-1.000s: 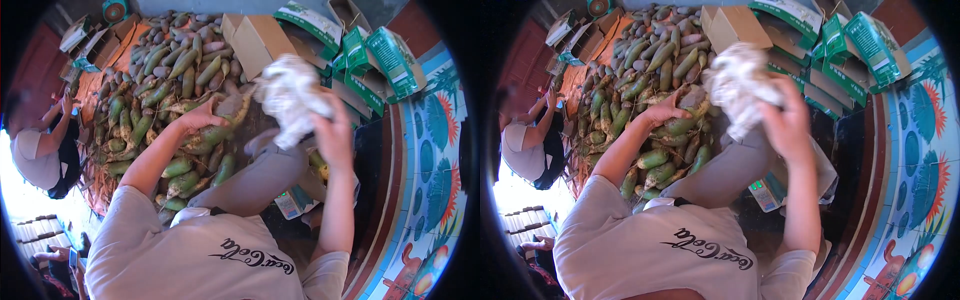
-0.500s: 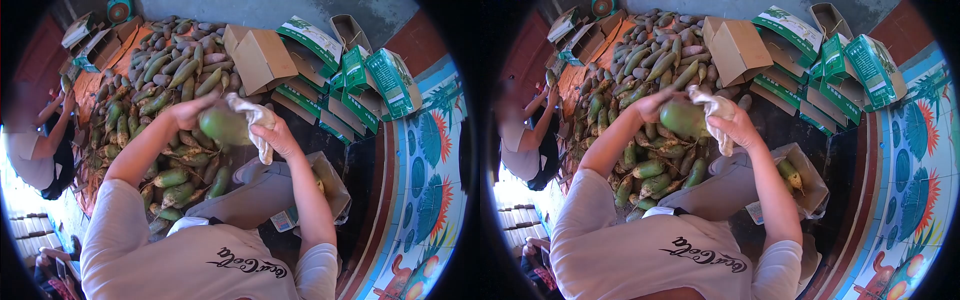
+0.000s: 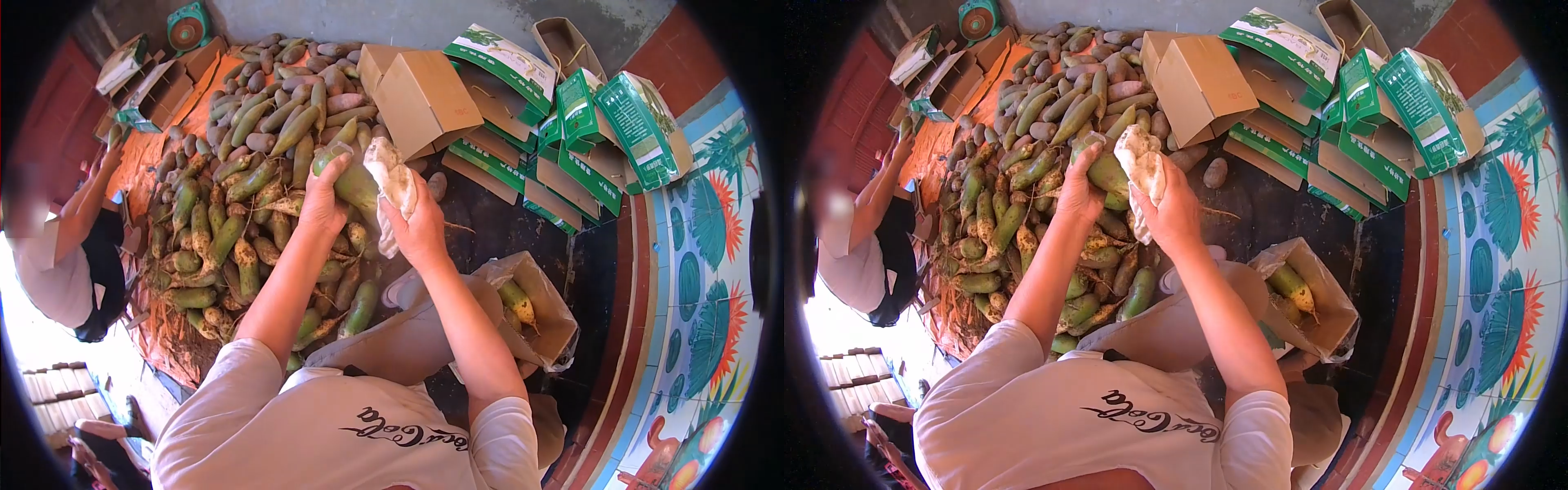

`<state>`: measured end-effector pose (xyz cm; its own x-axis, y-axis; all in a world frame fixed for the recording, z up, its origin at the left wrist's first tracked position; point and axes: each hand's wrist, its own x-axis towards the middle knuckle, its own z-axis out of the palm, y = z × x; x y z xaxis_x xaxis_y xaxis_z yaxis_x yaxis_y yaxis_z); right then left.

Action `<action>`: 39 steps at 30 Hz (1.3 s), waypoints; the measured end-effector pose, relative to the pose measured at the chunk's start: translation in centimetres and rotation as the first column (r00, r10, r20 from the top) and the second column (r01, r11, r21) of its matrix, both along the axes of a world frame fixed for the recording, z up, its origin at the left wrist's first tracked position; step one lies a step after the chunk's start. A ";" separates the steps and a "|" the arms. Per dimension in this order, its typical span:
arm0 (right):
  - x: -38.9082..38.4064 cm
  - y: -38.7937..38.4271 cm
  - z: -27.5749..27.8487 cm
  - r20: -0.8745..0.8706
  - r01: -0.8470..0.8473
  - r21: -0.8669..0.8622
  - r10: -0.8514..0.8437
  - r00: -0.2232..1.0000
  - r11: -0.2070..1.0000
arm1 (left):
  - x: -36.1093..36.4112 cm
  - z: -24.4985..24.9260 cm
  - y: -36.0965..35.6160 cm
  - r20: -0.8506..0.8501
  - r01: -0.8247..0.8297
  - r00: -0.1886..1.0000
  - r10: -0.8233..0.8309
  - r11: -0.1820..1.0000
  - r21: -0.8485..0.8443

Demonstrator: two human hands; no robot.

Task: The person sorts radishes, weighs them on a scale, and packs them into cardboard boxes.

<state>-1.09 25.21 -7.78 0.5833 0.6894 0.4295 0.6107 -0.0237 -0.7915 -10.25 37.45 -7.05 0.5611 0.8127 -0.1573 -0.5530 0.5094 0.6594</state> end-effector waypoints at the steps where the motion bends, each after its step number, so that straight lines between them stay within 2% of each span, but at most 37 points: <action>1: -0.2 0.2 0.1 0.023 0.013 0.046 -0.015 1.000 0.999 | 0.3 0.2 -0.1 0.018 -0.031 0.999 0.031 1.000 0.006; 4: -0.2 0.5 -0.3 0.012 0.079 0.070 -0.080 0.997 0.994 | 0.7 0.6 -0.2 -0.009 -0.091 0.996 0.092 0.994 0.064; 7: -0.5 0.4 -0.2 -0.074 0.096 0.101 -0.088 0.993 0.990 | 1.2 0.5 -0.2 -0.053 -0.101 0.993 0.107 0.989 0.105; 13: -0.5 0.6 -0.2 -0.247 0.151 -0.003 -0.147 0.958 0.988 | 1.7 0.1 -0.5 -0.139 -0.118 0.980 0.143 0.977 0.177; 14: 0.3 0.6 0.3 -0.650 0.138 -0.023 -0.119 0.750 0.990 | 1.9 0.1 -1.1 -0.171 -0.126 0.970 0.173 0.959 0.252; 16: 1.8 2.0 -4.1 -0.860 0.274 0.244 0.077 0.505 0.930 | 2.2 1.0 -2.6 -0.227 -0.121 0.947 0.228 0.906 0.404; 17: 2.4 2.0 -4.2 -0.891 0.238 0.172 0.048 0.452 0.956 | 2.1 1.9 -2.8 -0.235 -0.092 0.957 0.169 0.947 0.309; 18: 3.3 1.6 -4.1 -0.915 0.204 0.108 0.017 0.403 0.973 | 2.0 1.9 -2.8 -0.214 -0.053 0.969 0.124 0.950 0.308; 19: 4.0 1.1 -4.1 -0.955 0.161 0.130 0.080 0.285 0.978 | 2.0 2.1 -2.4 -0.185 -0.019 0.979 0.081 0.948 0.317; 22: 4.5 0.1 -3.9 -0.909 0.169 0.415 0.416 0.029 0.894 | 1.5 1.9 -0.2 -0.136 0.063 0.991 -0.020 0.945 0.322; 24: 3.4 -0.3 -3.2 -0.863 0.067 0.461 0.429 0.268 0.885 | 1.2 2.1 0.6 -0.064 0.108 0.994 -0.093 0.950 0.291; 26: 2.9 -2.0 -1.5 -0.788 -0.271 0.148 0.279 0.549 0.951 | 1.3 1.9 0.3 -0.084 0.090 0.994 -0.068 0.955 0.284; 27: 2.0 -2.0 -1.1 -0.570 -0.227 0.127 0.259 0.780 0.966 | 1.6 1.6 0.0 -0.107 0.074 0.993 -0.045 0.956 0.284; 28: 1.1 -1.6 -1.0 -0.299 -0.177 0.118 0.205 0.932 0.977 | 1.7 1.2 -0.3 -0.131 0.060 0.991 -0.023 0.957 0.283; 29: 0.9 -1.4 -1.6 -0.298 -0.120 0.140 0.157 0.942 0.983 | 1.8 0.9 -0.6 -0.172 0.051 0.985 0.005 0.947 0.316; 32: 0.4 -1.6 -1.4 -0.408 -0.086 0.118 0.127 0.904 0.989 | 1.9 1.2 -1.0 -0.159 0.039 0.987 0.015 0.944 0.328; 35: 0.1 -1.7 -0.1 -0.601 -0.046 0.165 0.137 0.787 0.985 | 2.2 1.2 -1.2 -0.174 0.042 0.985 0.014 0.947 0.318; 38: 1.1 -0.3 -3.8 -0.767 0.094 0.346 0.224 0.601 0.934 | 2.2 0.9 -2.7 -0.267 0.069 0.962 0.062 0.887 0.456; 39: 1.5 -0.5 -3.5 -0.776 0.053 0.233 0.153 0.612 0.971 | 2.1 1.5 -2.8 -0.268 0.083 0.963 0.025 0.919 0.385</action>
